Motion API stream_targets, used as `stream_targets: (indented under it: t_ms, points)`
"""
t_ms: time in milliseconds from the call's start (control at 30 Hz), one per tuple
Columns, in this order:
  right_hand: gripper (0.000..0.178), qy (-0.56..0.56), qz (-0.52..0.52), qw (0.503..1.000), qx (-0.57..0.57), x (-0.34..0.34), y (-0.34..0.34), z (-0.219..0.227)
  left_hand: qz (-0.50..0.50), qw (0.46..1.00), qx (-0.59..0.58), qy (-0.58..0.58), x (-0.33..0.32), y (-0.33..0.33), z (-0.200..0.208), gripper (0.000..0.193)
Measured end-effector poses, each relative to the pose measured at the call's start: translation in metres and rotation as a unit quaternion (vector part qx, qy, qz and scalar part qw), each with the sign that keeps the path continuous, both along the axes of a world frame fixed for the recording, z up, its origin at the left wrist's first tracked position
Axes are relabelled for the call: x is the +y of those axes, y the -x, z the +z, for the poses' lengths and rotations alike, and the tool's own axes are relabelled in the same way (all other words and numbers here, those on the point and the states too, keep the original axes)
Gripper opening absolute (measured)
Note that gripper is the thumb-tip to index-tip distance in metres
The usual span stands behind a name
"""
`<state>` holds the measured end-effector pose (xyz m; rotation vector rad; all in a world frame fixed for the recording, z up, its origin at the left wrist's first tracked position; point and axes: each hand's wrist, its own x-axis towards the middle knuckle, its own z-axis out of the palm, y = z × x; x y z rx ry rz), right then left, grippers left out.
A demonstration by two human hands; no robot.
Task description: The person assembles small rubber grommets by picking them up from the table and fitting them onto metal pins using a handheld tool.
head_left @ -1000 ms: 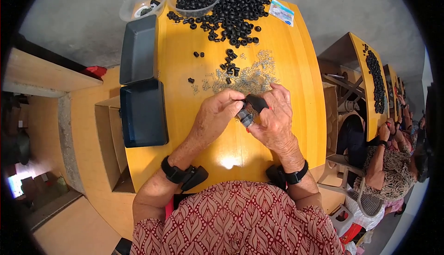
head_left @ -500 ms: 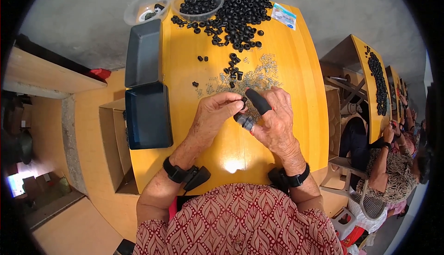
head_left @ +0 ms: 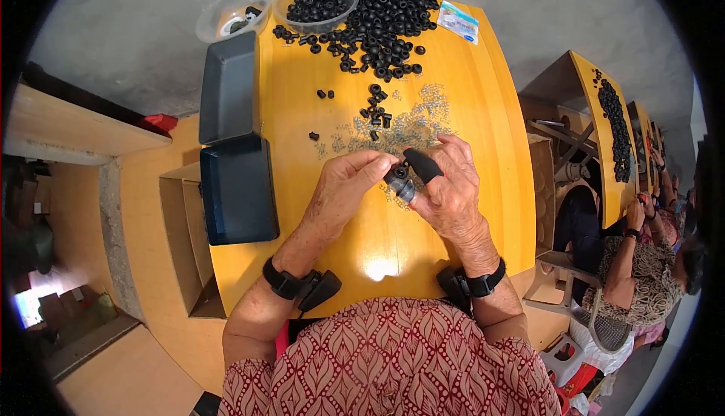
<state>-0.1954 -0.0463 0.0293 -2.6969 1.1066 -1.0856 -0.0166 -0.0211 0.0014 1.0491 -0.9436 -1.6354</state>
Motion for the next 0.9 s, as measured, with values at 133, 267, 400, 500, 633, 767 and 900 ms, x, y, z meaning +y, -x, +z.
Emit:
stream_targets:
  t_ms: [133, 267, 400, 500, 633, 767, 900]
  points:
    - [0.035, 0.013, 0.015, 1.000, 0.001, -0.0005, 0.0009, 0.0008, -0.004, 1.000, 0.008, 0.001, 0.0006, 0.0005, 0.0019, 0.025]
    - [0.033, 0.011, 0.033, 0.999, -0.009, -0.0005, -0.0007, -0.0013, -0.004, 1.000, 0.023, -0.001, 0.0002, 0.0000, -0.0028, 0.026]
    - [0.033, 0.014, 0.046, 0.999, -0.022, -0.0004, -0.0011, -0.0009, -0.009, 1.000, 0.011, -0.023, 0.0010, -0.0018, -0.0010, 0.023]
    - [0.033, 0.026, 0.045, 0.998, -0.045, 0.0008, -0.0044, -0.0014, -0.014, 0.998, 0.048, -0.028, 0.0013, -0.0023, 0.0005, 0.021]
    - [0.033, 0.013, 0.030, 0.999, -0.039, 0.0010, -0.0057, -0.0019, -0.023, 0.996, 0.091, -0.003, 0.0007, -0.0025, 0.0018, 0.021]
    - [0.042, 0.012, 0.047, 0.998, -0.028, -0.0002, -0.0068, -0.0025, -0.009, 0.998, 0.055, 0.015, -0.0009, -0.0040, 0.0011, 0.016]
    - [0.042, 0.021, 0.042, 0.999, -0.025, 0.0005, -0.0082, -0.0029, 0.007, 0.999, 0.022, 0.022, 0.0005, -0.0019, 0.0036, 0.015]
